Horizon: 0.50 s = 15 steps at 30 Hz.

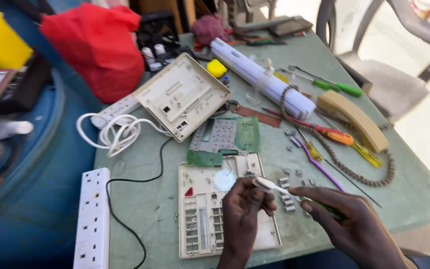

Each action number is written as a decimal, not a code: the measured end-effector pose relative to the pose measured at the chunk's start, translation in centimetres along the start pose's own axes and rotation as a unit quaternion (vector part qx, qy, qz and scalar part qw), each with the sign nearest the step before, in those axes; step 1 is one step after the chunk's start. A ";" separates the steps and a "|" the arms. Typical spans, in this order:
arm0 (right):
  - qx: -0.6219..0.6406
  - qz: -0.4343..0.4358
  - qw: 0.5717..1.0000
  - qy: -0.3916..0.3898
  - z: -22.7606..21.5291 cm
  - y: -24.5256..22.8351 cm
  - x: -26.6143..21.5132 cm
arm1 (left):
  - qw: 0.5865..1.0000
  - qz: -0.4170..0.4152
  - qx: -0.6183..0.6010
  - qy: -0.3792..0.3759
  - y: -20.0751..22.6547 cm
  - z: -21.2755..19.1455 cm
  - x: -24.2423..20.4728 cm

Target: The person sits at an outdoor workbench and uses a toothbrush to scrub small keypad buttons from a disassembled landline telephone, brushing them one at a time. They then press the cleaned buttons back into the keypad grid on the phone base.

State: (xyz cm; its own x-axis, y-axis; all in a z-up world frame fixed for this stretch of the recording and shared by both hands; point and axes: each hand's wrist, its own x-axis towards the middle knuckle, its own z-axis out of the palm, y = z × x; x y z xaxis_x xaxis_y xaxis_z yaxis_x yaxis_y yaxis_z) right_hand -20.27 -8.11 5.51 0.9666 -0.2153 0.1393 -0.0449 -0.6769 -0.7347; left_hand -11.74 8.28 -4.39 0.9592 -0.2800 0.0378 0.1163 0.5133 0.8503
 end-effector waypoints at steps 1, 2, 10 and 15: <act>-0.001 -0.020 1.000 -0.004 0.0 -0.1 0.7 | 1.000 0.019 -0.002 0.008 0.5 0.3 0.4; 0.002 0.014 1.000 0.002 0.0 0.0 0.2 | 1.000 0.017 0.003 -0.004 0.8 0.5 -0.1; 0.017 0.136 0.990 -0.022 0.8 1.9 -2.5 | 0.998 -0.060 0.011 -0.004 -0.7 0.7 -1.7; 0.009 0.240 0.971 0.001 2.9 0.7 -4.6 | 0.994 -0.083 -0.010 0.075 -2.6 -2.3 -1.1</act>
State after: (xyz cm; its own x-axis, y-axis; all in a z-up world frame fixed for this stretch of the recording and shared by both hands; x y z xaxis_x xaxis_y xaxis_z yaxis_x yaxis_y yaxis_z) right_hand -24.05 -5.56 2.48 0.8350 -0.5046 -0.2194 -0.4849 -0.4864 -0.7268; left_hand -12.52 9.17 -7.83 0.9536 -0.2389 -0.1831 0.2807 0.4865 0.8274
